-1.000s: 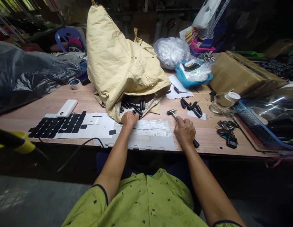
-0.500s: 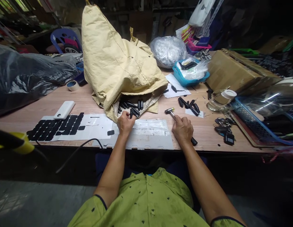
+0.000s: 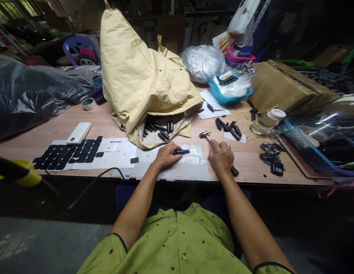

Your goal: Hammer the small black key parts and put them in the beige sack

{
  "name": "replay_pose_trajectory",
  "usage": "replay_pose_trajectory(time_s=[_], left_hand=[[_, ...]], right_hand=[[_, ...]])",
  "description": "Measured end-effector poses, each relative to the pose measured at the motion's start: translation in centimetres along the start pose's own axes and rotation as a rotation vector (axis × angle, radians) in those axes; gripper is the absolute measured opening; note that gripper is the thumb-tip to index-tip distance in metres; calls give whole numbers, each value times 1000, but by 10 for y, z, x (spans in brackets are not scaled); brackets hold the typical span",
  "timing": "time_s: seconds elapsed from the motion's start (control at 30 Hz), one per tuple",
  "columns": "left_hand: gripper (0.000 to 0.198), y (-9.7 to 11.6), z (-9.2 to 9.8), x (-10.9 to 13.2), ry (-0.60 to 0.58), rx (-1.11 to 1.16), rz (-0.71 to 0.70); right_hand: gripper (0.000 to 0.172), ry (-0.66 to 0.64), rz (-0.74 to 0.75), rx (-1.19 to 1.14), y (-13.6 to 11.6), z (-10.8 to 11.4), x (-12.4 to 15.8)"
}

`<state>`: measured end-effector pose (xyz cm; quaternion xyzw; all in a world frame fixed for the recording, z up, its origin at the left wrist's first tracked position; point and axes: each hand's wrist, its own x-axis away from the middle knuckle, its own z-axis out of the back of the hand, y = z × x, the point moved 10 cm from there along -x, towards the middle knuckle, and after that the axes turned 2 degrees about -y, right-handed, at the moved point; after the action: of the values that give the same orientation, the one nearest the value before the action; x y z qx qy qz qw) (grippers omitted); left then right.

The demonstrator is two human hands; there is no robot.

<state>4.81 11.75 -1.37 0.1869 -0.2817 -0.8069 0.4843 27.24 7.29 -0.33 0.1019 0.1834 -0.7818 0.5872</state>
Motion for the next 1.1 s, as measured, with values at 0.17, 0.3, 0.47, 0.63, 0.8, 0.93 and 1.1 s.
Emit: replay_pose_trajectory(time_s=[0.17,0.3,0.47,0.63,0.8,0.93,1.1], left_hand=[[25,-7,-3,-4,12,93,0],[23,-7,-6,-7,6,111,-1],[22,-8,-11,-8,-25,131,35],[18,-2,-14,-9,-55,104,39],[17,0,-14,-8,-46,95,64],[12,0,-13,-9,-41,90,68],[20,-1,-12,-9,-26,145,67]], right_hand=[[36,-9,-9,-95,8,-1,-3],[41,27,-66,-304,14,11,2],[40,17,75,-673,-24,35,38],[39,-120,236,-748,-66,34,72],[40,-96,235,-679,-66,31,78],[39,-120,253,-631,-67,28,79],[40,-82,223,-665,-62,37,76]])
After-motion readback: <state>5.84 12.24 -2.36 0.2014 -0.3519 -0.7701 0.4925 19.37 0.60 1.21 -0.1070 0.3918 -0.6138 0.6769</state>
